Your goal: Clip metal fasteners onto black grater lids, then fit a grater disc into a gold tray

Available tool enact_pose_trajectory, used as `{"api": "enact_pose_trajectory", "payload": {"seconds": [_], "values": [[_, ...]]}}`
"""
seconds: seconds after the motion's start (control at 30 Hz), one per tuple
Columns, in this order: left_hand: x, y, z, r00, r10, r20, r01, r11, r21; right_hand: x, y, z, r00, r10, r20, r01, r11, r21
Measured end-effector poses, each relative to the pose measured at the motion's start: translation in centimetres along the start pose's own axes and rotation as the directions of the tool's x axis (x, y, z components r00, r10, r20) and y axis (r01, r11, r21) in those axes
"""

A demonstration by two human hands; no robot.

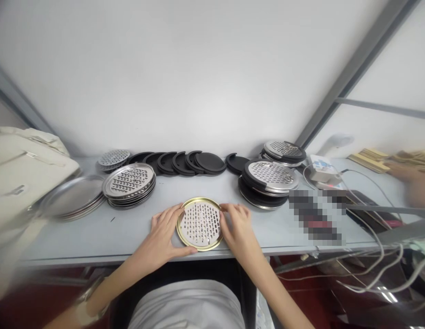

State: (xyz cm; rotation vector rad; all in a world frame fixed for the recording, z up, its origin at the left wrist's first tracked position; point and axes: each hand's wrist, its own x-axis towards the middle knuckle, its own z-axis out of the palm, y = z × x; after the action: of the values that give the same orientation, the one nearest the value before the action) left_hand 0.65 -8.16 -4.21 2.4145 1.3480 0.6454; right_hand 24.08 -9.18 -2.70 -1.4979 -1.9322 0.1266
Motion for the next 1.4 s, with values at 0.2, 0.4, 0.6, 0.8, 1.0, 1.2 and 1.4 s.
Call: {"api": "enact_pose_trajectory", "payload": {"seconds": [0.2,0.4,0.6,0.8,1.0,1.2,1.4], "values": [[-0.5,0.8,0.4,0.998,-0.009,-0.062,0.012,0.999,0.045,-1.8,-0.1,0.9,0.998,-0.006,0.062,0.005,1.0,0.007],[-0.6,2.2,-0.2,0.993,-0.104,-0.054,0.106,0.994,0.027,-0.6,0.1,1.2,0.992,-0.024,0.122,0.014,0.997,0.077],[-0.3,1.6,-0.6,1.0,-0.025,0.013,0.025,1.0,-0.014,-0.1,0.2,1.5,0.985,-0.042,0.17,0.017,0.989,0.147],[0.5,0.9,-0.8,0.994,0.071,0.08,-0.065,0.994,-0.083,0.1,0.2,1.5,0.976,-0.108,0.188,0.083,0.987,0.137],[1.3,0.9,-0.3,0.984,0.126,0.126,-0.12,0.991,-0.059,0.0,0.1,1.2,0.984,-0.073,0.161,0.031,0.968,0.25],[1.6,1.0,-0.6,0.983,0.161,0.087,-0.155,0.985,-0.076,0.4,-0.1,1.4,0.987,0.026,0.16,-0.091,0.905,0.415],[1.4,0.6,-0.2,0.992,0.106,0.063,-0.099,0.99,-0.096,1.1,-0.9,1.8,0.996,0.027,0.085,-0.052,0.949,0.31]]}}
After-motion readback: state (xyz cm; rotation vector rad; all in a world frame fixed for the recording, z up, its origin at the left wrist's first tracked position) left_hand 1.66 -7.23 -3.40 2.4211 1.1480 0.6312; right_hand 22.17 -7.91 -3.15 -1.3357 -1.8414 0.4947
